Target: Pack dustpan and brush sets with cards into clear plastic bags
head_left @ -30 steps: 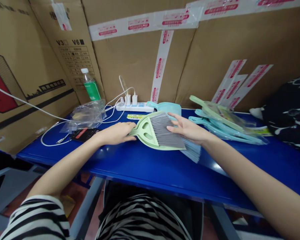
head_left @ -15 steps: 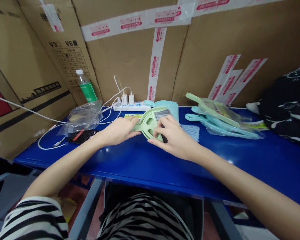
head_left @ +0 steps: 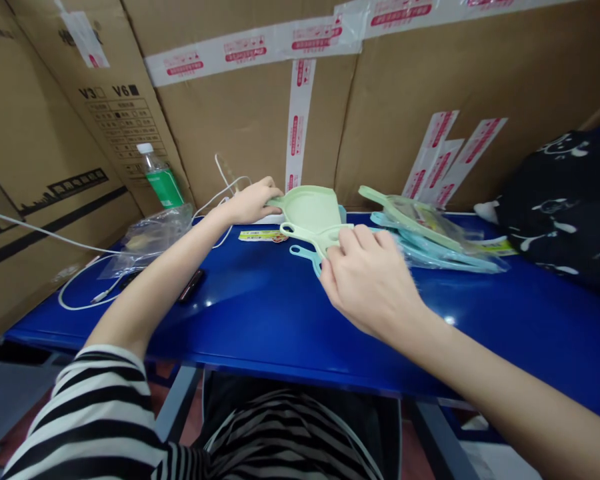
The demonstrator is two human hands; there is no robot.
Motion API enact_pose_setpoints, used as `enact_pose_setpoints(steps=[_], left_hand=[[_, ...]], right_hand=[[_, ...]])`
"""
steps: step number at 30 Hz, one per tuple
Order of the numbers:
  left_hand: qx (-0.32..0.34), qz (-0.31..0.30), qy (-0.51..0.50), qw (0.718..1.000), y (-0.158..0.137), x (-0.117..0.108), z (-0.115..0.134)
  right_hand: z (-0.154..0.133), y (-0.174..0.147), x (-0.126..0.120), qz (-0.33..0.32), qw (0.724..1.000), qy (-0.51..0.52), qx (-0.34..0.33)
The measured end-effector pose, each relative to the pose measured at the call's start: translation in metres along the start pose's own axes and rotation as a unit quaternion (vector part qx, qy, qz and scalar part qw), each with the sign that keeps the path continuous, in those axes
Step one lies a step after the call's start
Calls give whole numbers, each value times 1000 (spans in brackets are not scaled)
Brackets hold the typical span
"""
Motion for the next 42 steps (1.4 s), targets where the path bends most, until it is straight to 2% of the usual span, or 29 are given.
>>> enact_pose_setpoints(steps=[4,7,11,15,23,26,29,32,34,35,38,42], left_hand=[[25,1,-22,999,43,22,-12],[8,-53,10,998,68,37,-13],[-12,-86,32,996,85,50,-13],[-41,-114,53,991,84,57,-14],[-73,-132,85,985,72,56,-6],[-77,-125,95,985,65,53,2],[-63,-105,110,986,51,47,10],[-15,-84,133,987,30,41,18],[25,-67,149,986,12,38,24],[43,-57,156,985,2,37,28],[83,-46,170,981,-30,33,42],[127,-15,173,977,-74,26,64]], right_hand=[[-4,-1,10,-92,993,-69,15],[-4,2,16,-183,979,-77,38],[-3,7,18,-277,956,-67,67],[0,12,22,-296,949,-52,93],[4,13,35,-304,949,-46,66],[6,15,31,-307,949,-43,60],[19,24,20,-279,955,-33,96],[55,32,8,-187,961,-57,197],[84,32,5,-128,959,-86,236],[97,31,7,-125,955,-93,254],[126,28,20,-186,939,-71,280],[133,30,34,-227,939,-61,253]])
Point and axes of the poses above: each hand's wrist, its own y-axis towards the middle knuckle, its own x-axis out of the palm, z = x × y, the point moved 2 cm from there along y, towards the middle knuckle, and after that the axes turned 3 degrees about x, right-handed, at the moved point
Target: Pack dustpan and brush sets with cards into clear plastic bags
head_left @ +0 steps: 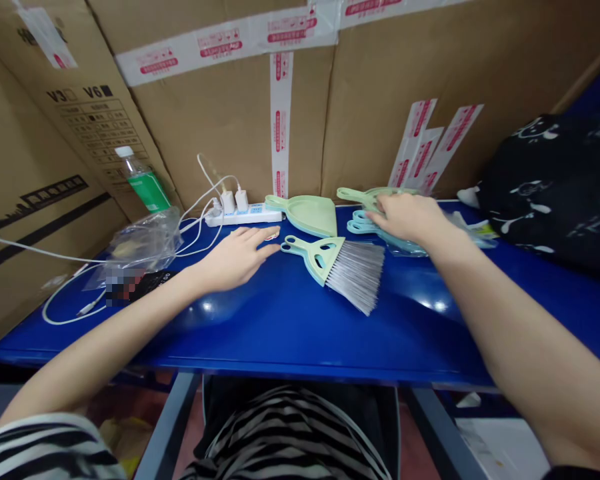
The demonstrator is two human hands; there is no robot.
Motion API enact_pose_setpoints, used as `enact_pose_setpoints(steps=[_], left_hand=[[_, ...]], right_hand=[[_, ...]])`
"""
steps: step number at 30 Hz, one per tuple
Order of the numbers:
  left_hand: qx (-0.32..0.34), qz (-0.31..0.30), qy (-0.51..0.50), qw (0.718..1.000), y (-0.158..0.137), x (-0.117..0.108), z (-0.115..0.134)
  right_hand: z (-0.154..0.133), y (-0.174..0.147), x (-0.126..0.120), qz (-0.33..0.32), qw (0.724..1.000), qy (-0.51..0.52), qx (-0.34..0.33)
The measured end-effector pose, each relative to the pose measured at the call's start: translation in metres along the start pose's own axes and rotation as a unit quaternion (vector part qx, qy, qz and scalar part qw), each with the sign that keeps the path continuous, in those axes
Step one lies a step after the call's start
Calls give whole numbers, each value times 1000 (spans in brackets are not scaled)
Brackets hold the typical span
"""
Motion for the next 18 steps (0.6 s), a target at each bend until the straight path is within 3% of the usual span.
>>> enact_pose_setpoints(steps=[6,11,15,18], left_hand=[[-4,75,16,997,-38,-4,19],[-24,66,-12,997,-43,9,14],[-73,80,-77,991,-44,10,9],[-130,127,-119,976,-45,6,10]], right_hand=[[-3,1,3,22,1000,12,-13],[-8,-8,-7,87,996,-10,-32],[-40,-29,-23,113,990,-33,-77],[-74,-53,-27,80,986,-24,-147]])
Point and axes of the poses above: each hand's wrist, its own y-axis towards the middle knuckle, its own x-axis out of the palm, z = x × y, the point moved 2 cm from there along y, towards the middle knuckle, and after that the axes turned 3 degrees about x, right-handed, at the moved point
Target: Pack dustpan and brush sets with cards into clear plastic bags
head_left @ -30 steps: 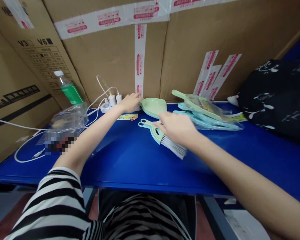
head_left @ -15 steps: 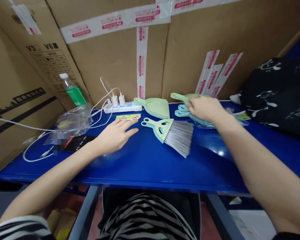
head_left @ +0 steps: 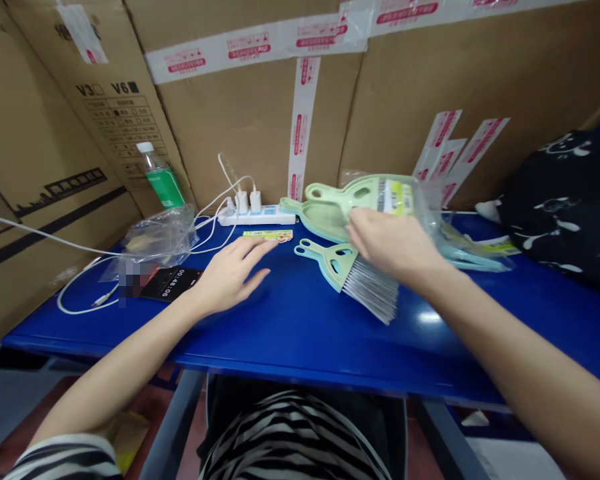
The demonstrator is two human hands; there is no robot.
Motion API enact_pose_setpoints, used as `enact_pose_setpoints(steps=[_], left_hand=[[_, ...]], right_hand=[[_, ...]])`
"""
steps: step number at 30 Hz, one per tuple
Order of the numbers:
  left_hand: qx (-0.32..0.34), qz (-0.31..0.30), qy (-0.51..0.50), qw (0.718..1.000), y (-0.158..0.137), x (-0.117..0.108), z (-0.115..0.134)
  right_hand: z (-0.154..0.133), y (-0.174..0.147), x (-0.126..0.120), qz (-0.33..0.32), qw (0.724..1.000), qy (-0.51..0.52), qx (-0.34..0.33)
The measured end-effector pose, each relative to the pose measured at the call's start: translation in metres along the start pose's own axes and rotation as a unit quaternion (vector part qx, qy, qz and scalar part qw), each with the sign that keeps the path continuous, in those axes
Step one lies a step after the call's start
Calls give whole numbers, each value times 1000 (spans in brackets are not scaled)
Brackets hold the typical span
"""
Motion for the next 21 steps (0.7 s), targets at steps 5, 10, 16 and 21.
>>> enact_pose_setpoints(steps=[5,10,16,21], left_hand=[[-50,61,10,997,-3,-4,9],[-63,-23,14,998,-5,1,12],[-17,-205,-51,977,-8,16,10],[-17,-194,-61,979,-9,21,0]], right_hand=[[-58,-30,2,19,977,5,-210],[-84,-48,17,38,944,10,-327],[-87,-50,26,-7,933,80,-350],[-57,-32,16,-66,975,99,-187]])
Point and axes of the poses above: each hand's wrist, its own y-axis towards the middle knuckle, its own x-axis out of the palm, z = x × y, the point moved 2 cm from there along y, towards the middle knuckle, and after that the axes turned 3 degrees about x, right-handed, at the moved point
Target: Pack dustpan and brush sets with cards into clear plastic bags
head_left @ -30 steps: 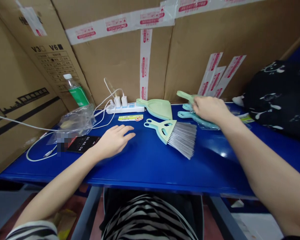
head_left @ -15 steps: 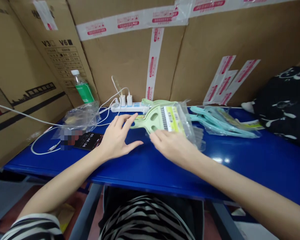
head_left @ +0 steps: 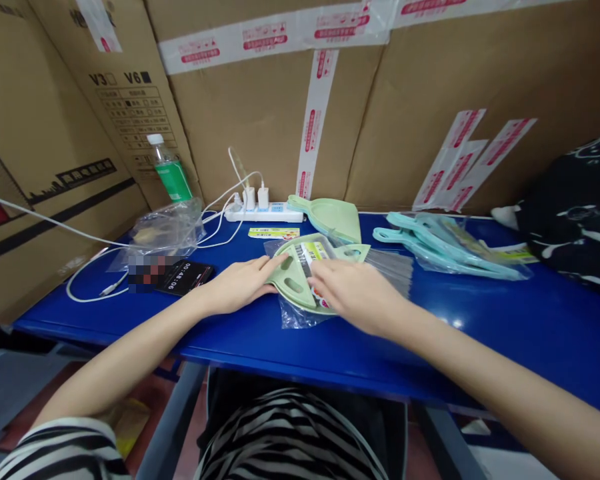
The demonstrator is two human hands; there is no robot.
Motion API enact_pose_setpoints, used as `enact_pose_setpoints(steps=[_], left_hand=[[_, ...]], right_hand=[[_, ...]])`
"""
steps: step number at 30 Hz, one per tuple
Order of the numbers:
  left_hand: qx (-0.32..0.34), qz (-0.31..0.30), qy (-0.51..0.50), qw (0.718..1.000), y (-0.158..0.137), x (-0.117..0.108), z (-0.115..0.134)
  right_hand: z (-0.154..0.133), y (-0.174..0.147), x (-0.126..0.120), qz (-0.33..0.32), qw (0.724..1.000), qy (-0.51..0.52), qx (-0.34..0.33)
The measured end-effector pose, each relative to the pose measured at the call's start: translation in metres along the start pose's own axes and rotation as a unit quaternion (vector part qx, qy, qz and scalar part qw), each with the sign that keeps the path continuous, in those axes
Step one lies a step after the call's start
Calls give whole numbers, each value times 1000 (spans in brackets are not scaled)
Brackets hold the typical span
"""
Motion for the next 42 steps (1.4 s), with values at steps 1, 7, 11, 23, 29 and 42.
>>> enact_pose_setpoints(steps=[1,7,11,23,29,42], left_hand=[[2,6,3,1000,0,0,-3],[-10,24,24,999,-1,-7,-12],[-15,40,19,999,-2,-9,-13],[-2,55,20,998,-2,-10,-13],[-2,42,24,999,-2,-11,-7],[100,21,-92,990,-10,-18,-1]], right_hand=[[9,1,-3,-12,999,-13,44],[56,9,-10,-62,975,130,168],[66,13,-1,-101,924,332,159],[71,18,20,-44,892,432,128],[68,17,23,-55,883,442,145],[124,20,-16,241,930,241,138]])
Point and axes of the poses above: each hand's wrist, its own y-axis towards the middle knuckle, its own x-axis out of the palm, z = x × y, the point moved 2 cm from there along y, towards the middle knuckle, and after that the axes turned 3 degrees about x, right-handed, at the moved point
